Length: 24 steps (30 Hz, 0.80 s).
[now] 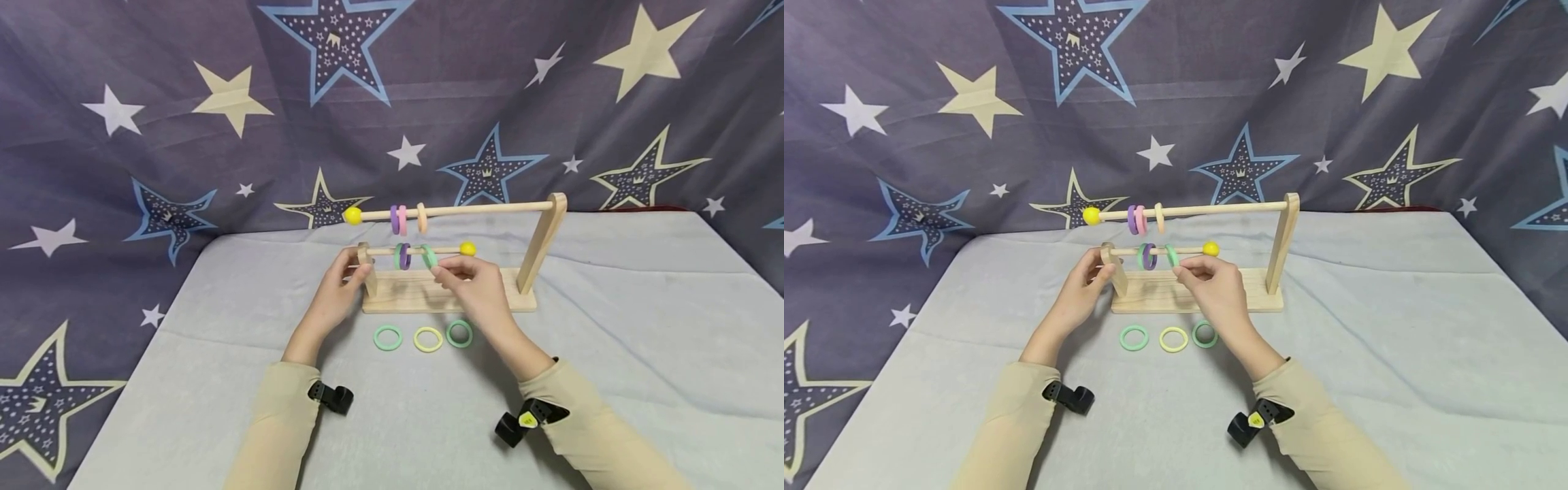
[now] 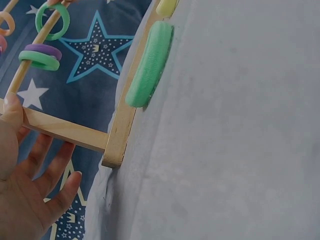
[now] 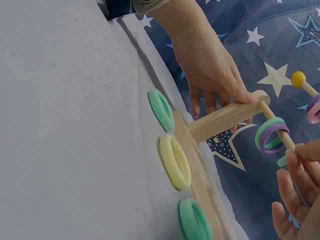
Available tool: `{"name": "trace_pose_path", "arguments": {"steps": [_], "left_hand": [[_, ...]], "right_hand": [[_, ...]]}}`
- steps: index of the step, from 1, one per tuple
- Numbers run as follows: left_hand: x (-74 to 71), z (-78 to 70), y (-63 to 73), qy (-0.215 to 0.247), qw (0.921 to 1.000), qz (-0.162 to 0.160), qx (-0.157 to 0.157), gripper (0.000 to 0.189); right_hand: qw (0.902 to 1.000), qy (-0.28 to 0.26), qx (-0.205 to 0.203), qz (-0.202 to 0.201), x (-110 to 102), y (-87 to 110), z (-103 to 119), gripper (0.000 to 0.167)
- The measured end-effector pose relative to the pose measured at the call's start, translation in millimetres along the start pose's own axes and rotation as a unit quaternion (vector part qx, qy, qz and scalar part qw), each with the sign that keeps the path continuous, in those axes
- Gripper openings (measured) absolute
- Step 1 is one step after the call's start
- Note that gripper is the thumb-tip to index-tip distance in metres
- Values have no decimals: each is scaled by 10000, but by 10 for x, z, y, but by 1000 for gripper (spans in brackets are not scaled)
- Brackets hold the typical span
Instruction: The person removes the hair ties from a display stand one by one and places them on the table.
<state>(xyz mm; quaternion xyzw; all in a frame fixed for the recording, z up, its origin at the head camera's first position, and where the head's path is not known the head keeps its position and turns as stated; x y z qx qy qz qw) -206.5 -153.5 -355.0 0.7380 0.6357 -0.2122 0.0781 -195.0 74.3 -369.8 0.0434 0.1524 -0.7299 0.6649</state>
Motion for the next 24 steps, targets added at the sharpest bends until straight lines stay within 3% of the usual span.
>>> {"name": "trace_pose_path", "arguments": {"steps": [14, 21, 24], "left_hand": [[4, 25, -12, -48, 10000, 38, -7, 34], [32, 392, -151, 1, 10000, -21, 36, 38], [32, 427, -159, 4, 10000, -29, 77, 39]], "right_hand": [[9998, 19, 99, -183, -100, 3, -22, 17], [9997, -33, 37, -229, -156, -9, -50, 16], [9997, -76, 71, -243, -182, -13, -62, 16]]}}
Point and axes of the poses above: each hand's wrist, its own y-axis away from the middle knuckle, its own x-axis out of the palm, z = x × y, the point moved 1 cm from there along -y, towards the middle knuckle, and after that the axes turned 1 degree about x, right-handed, at the moved point
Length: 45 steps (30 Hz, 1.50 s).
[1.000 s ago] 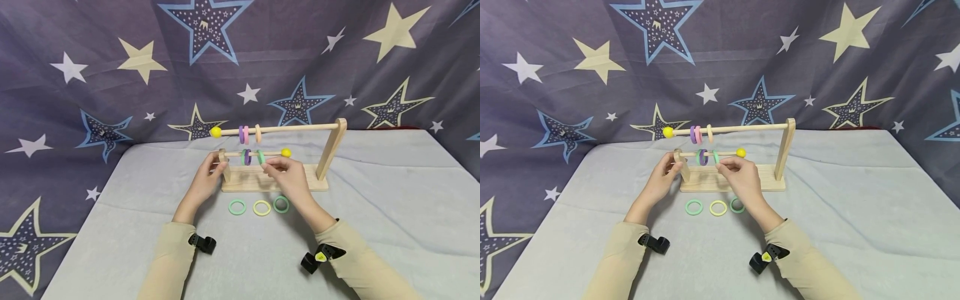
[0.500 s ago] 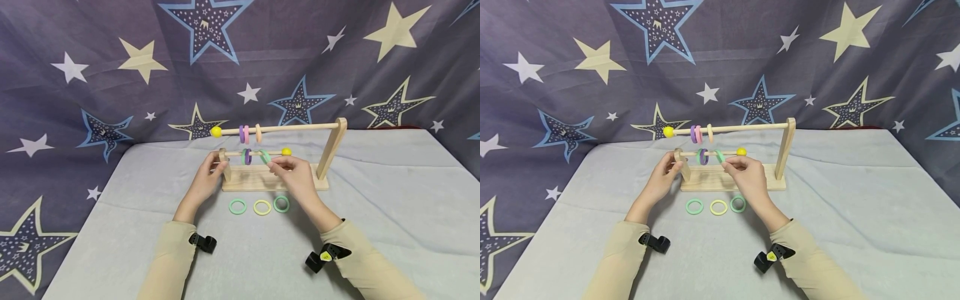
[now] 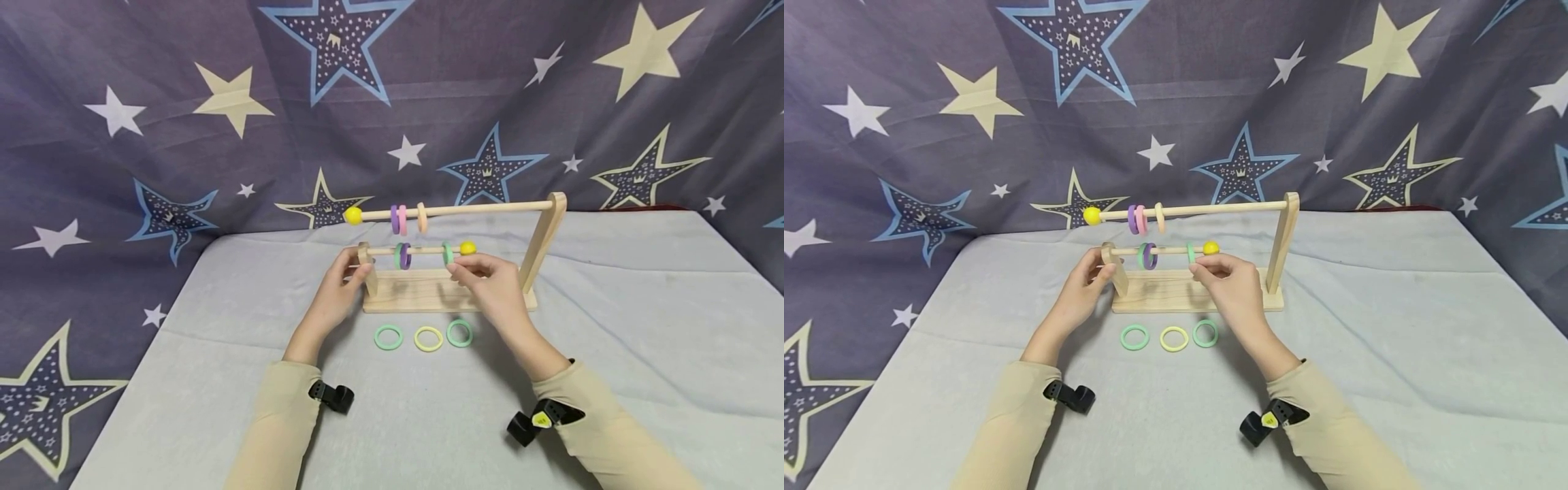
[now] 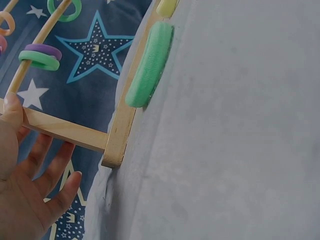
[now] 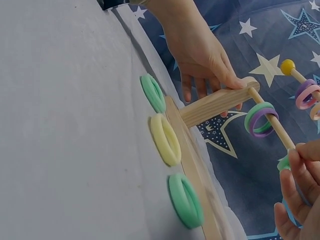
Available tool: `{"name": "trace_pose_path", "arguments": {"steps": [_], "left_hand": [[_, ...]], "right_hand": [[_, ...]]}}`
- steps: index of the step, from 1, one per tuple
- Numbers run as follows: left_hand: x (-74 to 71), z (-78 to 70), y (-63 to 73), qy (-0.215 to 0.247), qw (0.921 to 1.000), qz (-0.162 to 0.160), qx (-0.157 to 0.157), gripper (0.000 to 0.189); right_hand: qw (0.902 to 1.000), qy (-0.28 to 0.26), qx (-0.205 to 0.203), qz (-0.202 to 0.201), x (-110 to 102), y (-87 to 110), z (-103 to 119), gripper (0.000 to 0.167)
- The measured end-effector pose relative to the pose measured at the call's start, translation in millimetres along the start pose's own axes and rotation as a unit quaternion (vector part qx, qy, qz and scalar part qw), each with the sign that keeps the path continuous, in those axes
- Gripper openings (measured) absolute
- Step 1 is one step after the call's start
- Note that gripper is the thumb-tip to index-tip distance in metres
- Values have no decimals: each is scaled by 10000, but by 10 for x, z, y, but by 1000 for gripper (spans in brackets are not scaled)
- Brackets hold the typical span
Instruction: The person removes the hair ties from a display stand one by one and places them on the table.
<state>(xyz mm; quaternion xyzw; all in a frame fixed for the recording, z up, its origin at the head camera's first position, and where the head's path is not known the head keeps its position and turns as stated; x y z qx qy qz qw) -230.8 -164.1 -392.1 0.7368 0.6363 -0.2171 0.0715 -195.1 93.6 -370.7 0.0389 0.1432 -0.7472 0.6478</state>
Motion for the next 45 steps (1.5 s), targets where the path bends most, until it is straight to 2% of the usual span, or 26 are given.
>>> {"name": "trace_pose_path", "arguments": {"steps": [13, 27, 28, 35, 37, 44, 45], "left_hand": [[-2, 4, 6, -112, 9999, -12, 119, 36], [-4, -21, 11, -27, 10000, -27, 1, 38], [-3, -36, 13, -29, 10000, -22, -21, 38], [-26, -463, 163, -112, 9999, 51, -89, 32], [-25, -461, 159, -100, 9999, 46, -101, 32], [9, -55, 17, 0, 10000, -14, -22, 37], [10, -39, 14, 3, 10000, -18, 8, 37]], "right_hand": [[9999, 36, 64, -94, -96, 14, -30, 19], [9999, -77, 64, -130, -175, 2, -44, 21], [9999, -69, 60, -129, -181, 2, -44, 21], [9998, -64, 18, -188, -211, -2, -32, 22], [9998, -67, 5, -192, -216, -6, -34, 22], [9998, -24, -20, -216, -247, -6, -40, 23], [9997, -9, -26, -222, -253, -5, -40, 23]]}}
Point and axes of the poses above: each hand's wrist, its own y-axis away from the middle knuckle, its own x-axis out of the palm, z = x × y, the point moved 1 cm from there along -y, towards the middle knuckle, and after that the axes turned 1 degree about x, right-handed, at the moved point
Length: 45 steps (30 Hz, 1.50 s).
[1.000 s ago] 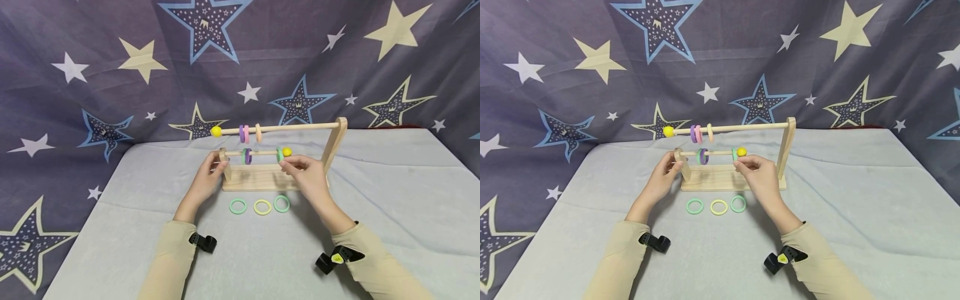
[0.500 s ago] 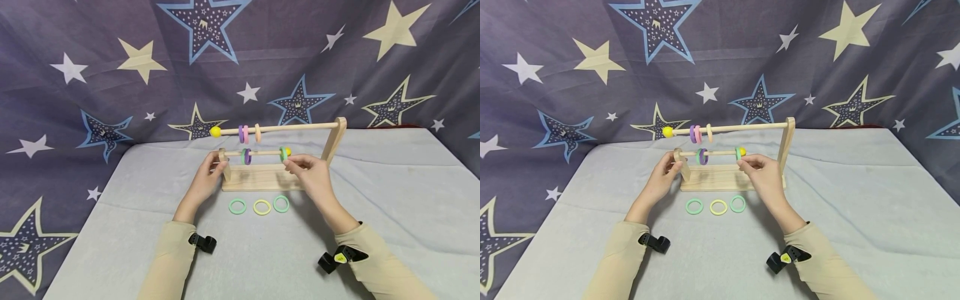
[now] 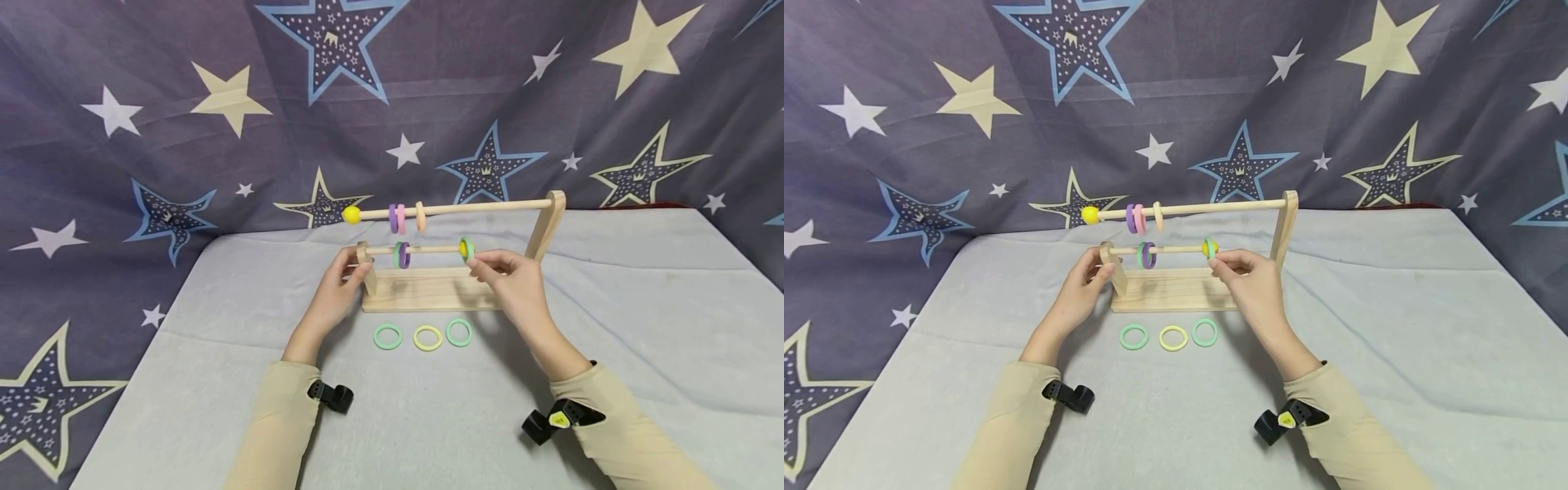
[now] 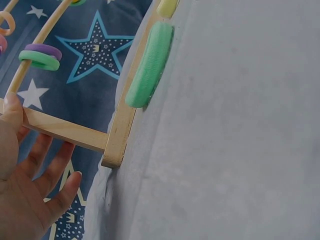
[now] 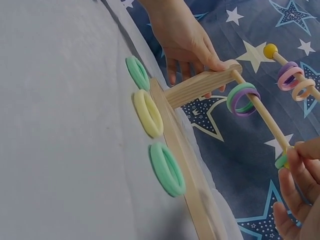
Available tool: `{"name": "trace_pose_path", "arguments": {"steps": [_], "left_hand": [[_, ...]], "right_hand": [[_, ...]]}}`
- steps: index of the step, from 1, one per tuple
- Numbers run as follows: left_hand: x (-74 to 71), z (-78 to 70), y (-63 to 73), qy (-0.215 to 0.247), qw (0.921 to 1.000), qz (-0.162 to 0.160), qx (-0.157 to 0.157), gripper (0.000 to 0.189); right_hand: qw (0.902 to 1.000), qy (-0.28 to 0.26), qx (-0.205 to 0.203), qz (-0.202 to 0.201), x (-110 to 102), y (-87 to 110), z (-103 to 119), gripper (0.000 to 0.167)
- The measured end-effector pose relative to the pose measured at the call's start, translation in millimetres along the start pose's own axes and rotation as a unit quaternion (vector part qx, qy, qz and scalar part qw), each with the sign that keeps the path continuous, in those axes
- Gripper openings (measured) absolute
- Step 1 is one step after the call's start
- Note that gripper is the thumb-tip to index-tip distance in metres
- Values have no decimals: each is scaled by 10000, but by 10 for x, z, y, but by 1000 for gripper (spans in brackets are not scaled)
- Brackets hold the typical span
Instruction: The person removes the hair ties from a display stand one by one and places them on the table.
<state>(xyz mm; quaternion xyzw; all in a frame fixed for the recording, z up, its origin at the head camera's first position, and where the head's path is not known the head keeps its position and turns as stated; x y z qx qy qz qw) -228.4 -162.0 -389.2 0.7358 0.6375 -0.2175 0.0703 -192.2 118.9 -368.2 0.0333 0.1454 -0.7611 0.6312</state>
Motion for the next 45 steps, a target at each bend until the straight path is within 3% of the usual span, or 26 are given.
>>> {"name": "trace_pose_path", "arguments": {"steps": [25, 45], "left_hand": [[-8, 38, -6, -130, 9999, 32, 80, 36], [-16, 47, -4, -140, 9999, 49, -4, 39]], "right_hand": [[9997, 202, 18, -110, -125, -7, 23, 24], [9980, 554, 125, 275, -261, 0, -21, 26]]}}
Point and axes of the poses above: each hand's wrist, its own y-axis away from the middle knuckle, its own x-axis out of the palm, z = x × y, the point moved 1 cm from there along -y, towards the middle knuckle, and after that the axes turned 1 degree about x, right-handed, at the moved point
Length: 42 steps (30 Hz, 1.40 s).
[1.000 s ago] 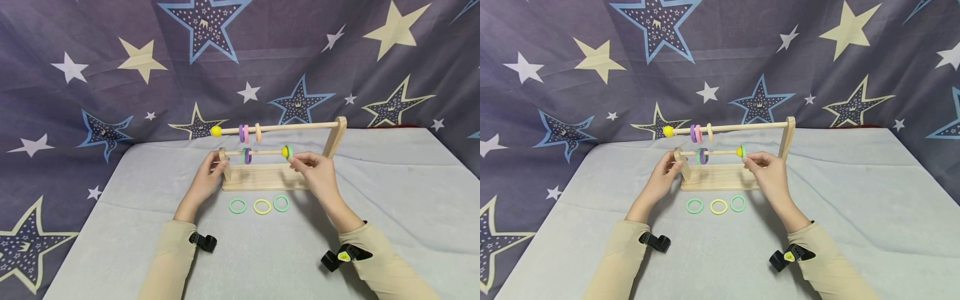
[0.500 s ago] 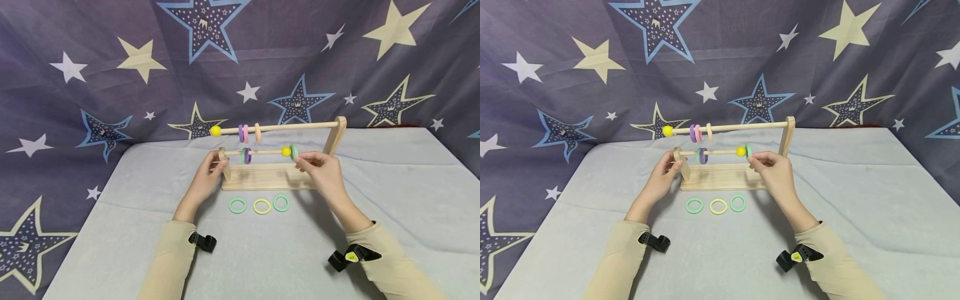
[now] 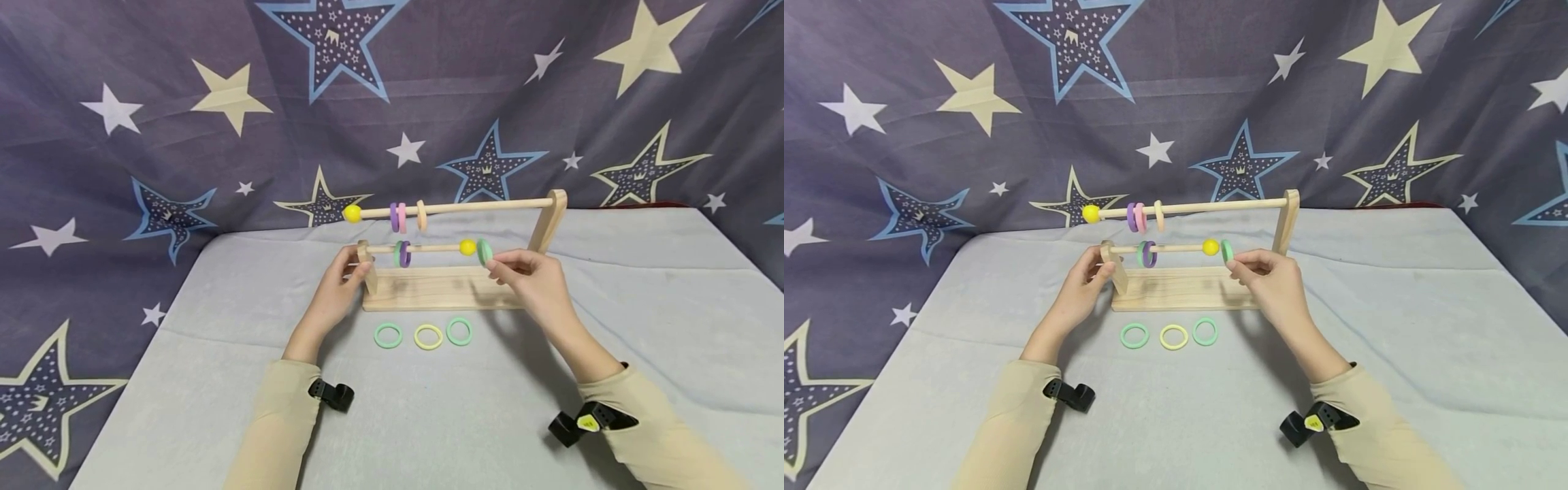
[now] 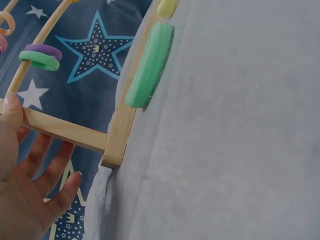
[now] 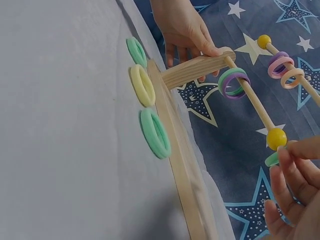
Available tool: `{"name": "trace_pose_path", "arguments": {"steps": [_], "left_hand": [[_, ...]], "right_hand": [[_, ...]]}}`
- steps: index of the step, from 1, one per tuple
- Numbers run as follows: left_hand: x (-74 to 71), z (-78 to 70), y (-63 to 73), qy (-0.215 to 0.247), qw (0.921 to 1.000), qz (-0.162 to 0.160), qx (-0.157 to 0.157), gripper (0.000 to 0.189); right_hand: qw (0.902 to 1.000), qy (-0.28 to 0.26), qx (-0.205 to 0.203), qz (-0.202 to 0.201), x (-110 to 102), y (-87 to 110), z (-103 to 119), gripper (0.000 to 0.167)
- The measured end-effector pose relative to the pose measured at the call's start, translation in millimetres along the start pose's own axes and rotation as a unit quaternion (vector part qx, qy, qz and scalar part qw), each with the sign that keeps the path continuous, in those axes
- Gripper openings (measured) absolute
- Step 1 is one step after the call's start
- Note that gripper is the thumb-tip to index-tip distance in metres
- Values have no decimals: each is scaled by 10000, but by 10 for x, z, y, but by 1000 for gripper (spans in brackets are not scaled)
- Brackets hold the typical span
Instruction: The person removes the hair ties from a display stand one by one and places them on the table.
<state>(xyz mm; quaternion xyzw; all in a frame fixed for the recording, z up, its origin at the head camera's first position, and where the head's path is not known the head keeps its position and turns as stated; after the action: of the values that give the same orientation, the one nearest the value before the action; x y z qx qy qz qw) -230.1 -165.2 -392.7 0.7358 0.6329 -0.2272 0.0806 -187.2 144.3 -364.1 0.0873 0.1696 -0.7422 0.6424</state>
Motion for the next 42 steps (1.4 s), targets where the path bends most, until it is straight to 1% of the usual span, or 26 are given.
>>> {"name": "trace_pose_path", "arguments": {"steps": [4, 14, 18, 22, 26, 30, 36, 39, 42], "left_hand": [[3, 0, -4, -1, 10000, 4, 1, 40], [-2, -7, -6, -41, 10000, 6, 0, 40], [-4, -9, -4, -34, 10000, -5, 6, 39], [0, -7, -7, 11, 10000, -2, 24, 38], [1, -3, -7, 36, 10000, -2, 23, 37], [-1, 1, -7, 28, 10000, -1, 27, 38], [-3, -4, -3, 3, 10000, 4, 13, 38], [0, -3, -3, 5, 10000, 10, 10, 39], [1, -2, -2, 1, 10000, -1, 18, 39]], "right_hand": [[9999, 153, -16, 73, -39, 30, -32, 24], [9975, 643, -117, 275, -177, 143, -75, 28], [9960, 799, -158, 366, -225, 178, -83, 25], [9947, 918, -117, 454, -260, 220, -86, 21], [9935, 969, -51, 592, -278, 253, -101, 21], [9912, 1058, -64, 788, -286, 271, -124, 22], [9862, 1166, -239, 1148, -307, 289, -148, 17], [9814, 1276, -343, 1389, -315, 302, -162, 14], [9748, 1420, -572, 1622, -321, 314, -178, 9]]}}
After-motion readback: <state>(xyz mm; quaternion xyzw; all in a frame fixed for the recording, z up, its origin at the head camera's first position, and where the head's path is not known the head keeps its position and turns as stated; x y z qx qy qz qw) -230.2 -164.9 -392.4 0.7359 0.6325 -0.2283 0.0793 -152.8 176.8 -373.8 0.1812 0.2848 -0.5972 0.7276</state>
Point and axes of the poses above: each hand's wrist, its own y-axis away from the middle knuckle, its own x-axis out of the palm, z = x × y, the point moved 1 cm from there along -y, towards the middle knuckle, and after that the axes turned 1 degree about x, right-handed, at the moved point
